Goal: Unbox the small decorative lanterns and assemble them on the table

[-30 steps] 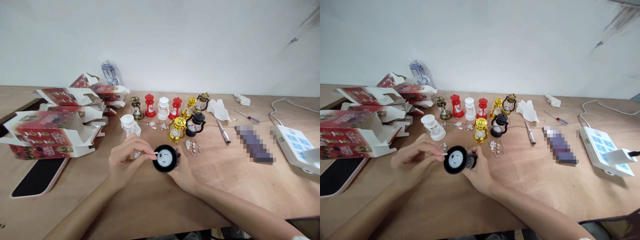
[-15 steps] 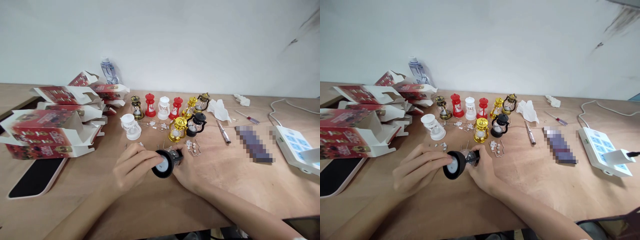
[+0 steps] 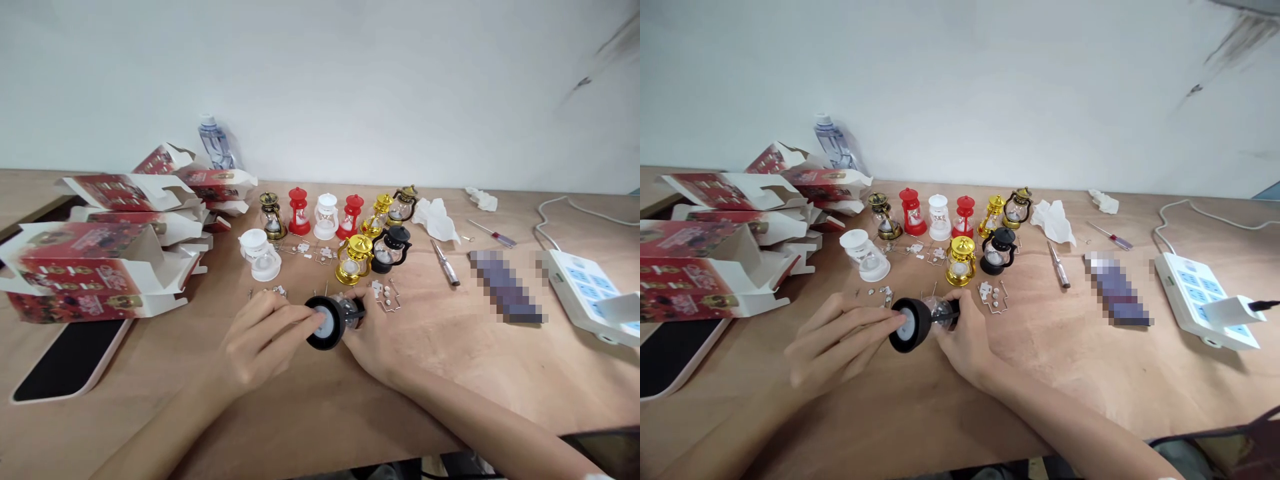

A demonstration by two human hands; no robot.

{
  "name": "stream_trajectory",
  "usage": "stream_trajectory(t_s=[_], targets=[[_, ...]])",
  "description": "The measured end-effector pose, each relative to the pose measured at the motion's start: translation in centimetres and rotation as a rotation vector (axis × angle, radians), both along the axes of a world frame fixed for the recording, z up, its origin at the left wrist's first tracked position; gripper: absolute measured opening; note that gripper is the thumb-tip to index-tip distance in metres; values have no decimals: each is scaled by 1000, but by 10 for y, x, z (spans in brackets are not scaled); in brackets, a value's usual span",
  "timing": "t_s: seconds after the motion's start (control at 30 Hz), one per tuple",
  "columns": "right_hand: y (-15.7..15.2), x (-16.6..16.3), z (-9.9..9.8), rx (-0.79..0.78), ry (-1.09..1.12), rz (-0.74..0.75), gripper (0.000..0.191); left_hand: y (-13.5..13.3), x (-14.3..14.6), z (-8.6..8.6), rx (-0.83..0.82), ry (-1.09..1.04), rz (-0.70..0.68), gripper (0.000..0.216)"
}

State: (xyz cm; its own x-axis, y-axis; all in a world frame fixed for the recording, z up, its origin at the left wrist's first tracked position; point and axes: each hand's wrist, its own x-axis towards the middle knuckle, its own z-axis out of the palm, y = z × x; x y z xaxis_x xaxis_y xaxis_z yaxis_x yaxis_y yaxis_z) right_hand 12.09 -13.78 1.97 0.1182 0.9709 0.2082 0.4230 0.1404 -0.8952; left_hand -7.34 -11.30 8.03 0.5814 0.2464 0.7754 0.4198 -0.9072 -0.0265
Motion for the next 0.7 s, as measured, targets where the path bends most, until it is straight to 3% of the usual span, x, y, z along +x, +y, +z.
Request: stream_trajectory(t_s=[0.13, 0.7], targets=[[0, 0, 3, 34, -58, 1, 25, -1, -5, 1, -2, 83, 24, 27], [0, 3, 6, -12, -153, 62, 24, 6, -1, 4, -274, -57, -69, 30]])
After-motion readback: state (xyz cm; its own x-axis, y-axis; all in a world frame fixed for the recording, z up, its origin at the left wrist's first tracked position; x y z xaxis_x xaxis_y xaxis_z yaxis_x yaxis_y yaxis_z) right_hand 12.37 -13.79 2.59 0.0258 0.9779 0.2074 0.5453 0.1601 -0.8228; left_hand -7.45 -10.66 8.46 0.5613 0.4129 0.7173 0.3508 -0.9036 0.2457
